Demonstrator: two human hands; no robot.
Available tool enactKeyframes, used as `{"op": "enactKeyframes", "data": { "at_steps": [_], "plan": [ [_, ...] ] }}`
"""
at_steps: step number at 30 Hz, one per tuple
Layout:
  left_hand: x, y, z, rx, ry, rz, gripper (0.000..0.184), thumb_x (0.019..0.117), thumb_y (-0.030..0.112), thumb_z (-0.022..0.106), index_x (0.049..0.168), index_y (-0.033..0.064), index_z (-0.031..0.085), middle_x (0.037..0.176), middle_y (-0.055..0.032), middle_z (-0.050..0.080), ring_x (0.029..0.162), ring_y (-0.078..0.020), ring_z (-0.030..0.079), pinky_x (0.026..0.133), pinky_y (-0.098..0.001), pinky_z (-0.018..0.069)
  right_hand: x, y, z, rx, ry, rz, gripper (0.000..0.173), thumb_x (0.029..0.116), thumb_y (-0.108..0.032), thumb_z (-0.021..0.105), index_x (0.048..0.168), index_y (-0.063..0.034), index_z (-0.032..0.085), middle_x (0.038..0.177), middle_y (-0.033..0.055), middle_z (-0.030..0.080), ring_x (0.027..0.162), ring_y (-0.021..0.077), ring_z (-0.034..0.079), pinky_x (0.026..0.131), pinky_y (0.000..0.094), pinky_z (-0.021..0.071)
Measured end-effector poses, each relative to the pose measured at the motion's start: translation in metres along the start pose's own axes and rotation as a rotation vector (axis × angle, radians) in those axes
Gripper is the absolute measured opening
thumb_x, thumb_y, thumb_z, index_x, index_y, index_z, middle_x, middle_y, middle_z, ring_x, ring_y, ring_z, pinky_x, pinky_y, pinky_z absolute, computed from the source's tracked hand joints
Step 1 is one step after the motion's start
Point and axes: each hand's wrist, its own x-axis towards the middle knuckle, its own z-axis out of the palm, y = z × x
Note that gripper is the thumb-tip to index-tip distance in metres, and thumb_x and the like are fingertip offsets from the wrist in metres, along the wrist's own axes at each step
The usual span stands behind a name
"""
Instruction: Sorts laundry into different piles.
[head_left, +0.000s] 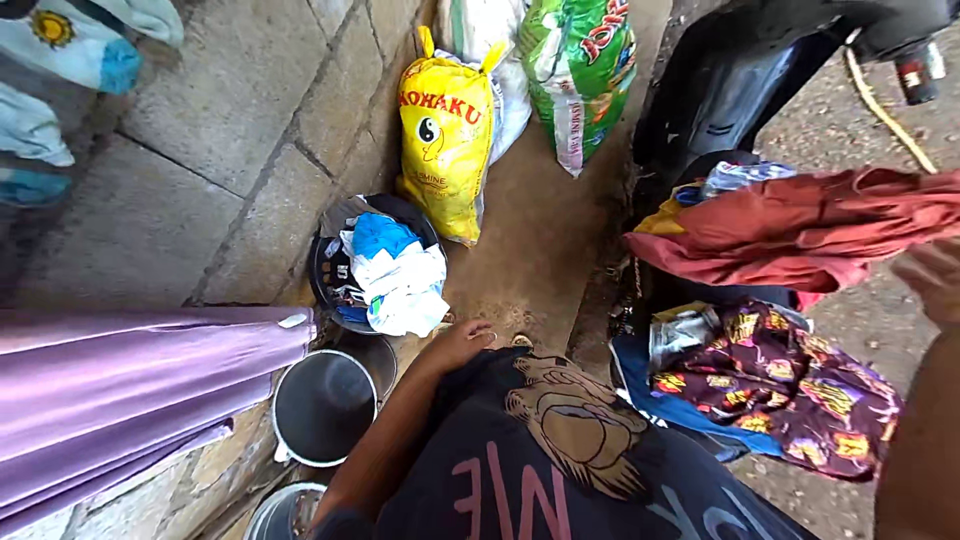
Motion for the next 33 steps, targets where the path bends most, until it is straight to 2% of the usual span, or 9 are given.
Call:
{"op": "enactKeyframes", "data": {
  "at_steps": [7,14,17,19,22,24,26,28,33],
  "plan": [
    [0.057,-0.082,-0.053,0.193,0.307,-0.256,0.052,0.1030,0.035,0.058,0.144,0.0033,0.056,0.152,-0.0240,0.048,0.144,-0.0386,0.044,0.118,-0.0561,0.0354,-0.150,0.052,0.104,-0.299,-0.297,0.321,0.048,0.1113,-0.028,0.033,0.149,-0.0001,0.038,0.131,0.0146,0.061,0.104,0.0168,0.066,0.088,0.0361,0.0557],
    [0.083,-0.145,-0.109,0.373,0.490,-0.600,0.074,0.0968,0.028,0.066,0.159,0.0038,0.033,0.170,-0.0184,0.018,0.154,-0.0440,0.019,0.116,-0.0658,0.0314,-0.219,0.095,0.126,-0.522,-0.462,0.515,0.044,0.1112,-0.024,0.041,0.149,-0.0016,0.044,0.138,0.0223,0.059,0.114,0.0301,0.065,0.094,0.0443,0.0526],
    [0.091,-0.166,-0.122,0.367,0.516,-0.610,0.096,0.0937,0.036,0.072,0.164,0.0058,0.014,0.169,-0.0221,0.018,0.156,-0.0424,0.014,0.123,-0.0621,0.0179,-0.236,0.098,0.130,-0.558,-0.439,0.563,0.043,0.1117,-0.024,0.040,0.149,-0.0018,0.044,0.137,0.0232,0.060,0.115,0.0314,0.065,0.094,0.0456,0.0518],
    [0.096,-0.174,-0.130,0.388,0.482,-0.599,0.100,0.0915,0.039,0.074,0.165,0.0095,0.013,0.161,-0.0253,0.035,0.152,-0.0433,0.028,0.123,-0.0634,0.0148,-0.243,0.102,0.134,-0.581,-0.425,0.590,0.043,0.1120,-0.024,0.040,0.148,-0.0013,0.044,0.138,0.0244,0.059,0.116,0.0332,0.064,0.095,0.0474,0.0516],
    [0.095,-0.179,-0.141,0.517,0.326,-0.546,0.065,0.0926,0.044,0.070,0.144,0.0064,0.056,0.150,-0.0214,0.051,0.142,-0.0412,0.043,0.115,-0.0654,0.0318,-0.255,0.113,0.139,-0.638,-0.435,0.633,0.042,0.1117,-0.022,0.042,0.148,-0.0011,0.044,0.141,0.0254,0.057,0.120,0.0364,0.062,0.098,0.0505,0.0509],
    [0.091,-0.182,-0.149,0.513,0.287,-0.464,0.059,0.0916,0.046,0.070,0.134,0.0066,0.065,0.152,-0.0205,0.047,0.145,-0.0408,0.038,0.113,-0.0632,0.0362,-0.264,0.123,0.141,-0.705,-0.462,0.652,0.043,0.1114,-0.021,0.043,0.149,-0.0004,0.044,0.142,0.0268,0.056,0.122,0.0390,0.062,0.100,0.0528,0.0501],
    [0.078,-0.181,-0.160,0.304,0.378,-0.307,0.058,0.0915,0.039,0.073,0.134,0.0003,0.063,0.153,-0.0197,0.047,0.147,-0.0368,0.037,0.119,-0.0574,0.0327,-0.273,0.131,0.143,-0.761,-0.499,0.667,0.043,0.1113,-0.020,0.044,0.148,0.0015,0.044,0.143,0.0291,0.054,0.124,0.0413,0.060,0.102,0.0548,0.0488],
    [0.051,-0.172,-0.178,-0.020,0.495,-0.218,0.056,0.0948,0.029,0.072,0.139,-0.0028,0.057,0.141,-0.0238,0.058,0.135,-0.0368,0.053,0.114,-0.0562,0.0406,-0.284,0.138,0.145,-0.777,-0.513,0.703,0.043,0.1115,-0.020,0.044,0.149,0.0022,0.044,0.143,0.0297,0.054,0.125,0.0412,0.059,0.103,0.0547,0.0475],
    [-0.019,-0.178,-0.251,-0.061,0.915,-0.370,0.066,0.0960,0.039,0.069,0.148,0.0047,0.048,0.134,-0.0287,0.060,0.124,-0.0449,0.058,0.103,-0.0666,0.0449,-0.314,0.149,0.150,-0.748,-0.493,0.819,0.043,0.1118,-0.015,0.041,0.151,0.0033,0.041,0.148,0.0307,0.048,0.131,0.0410,0.055,0.107,0.0529,0.0438]
  ]
}}
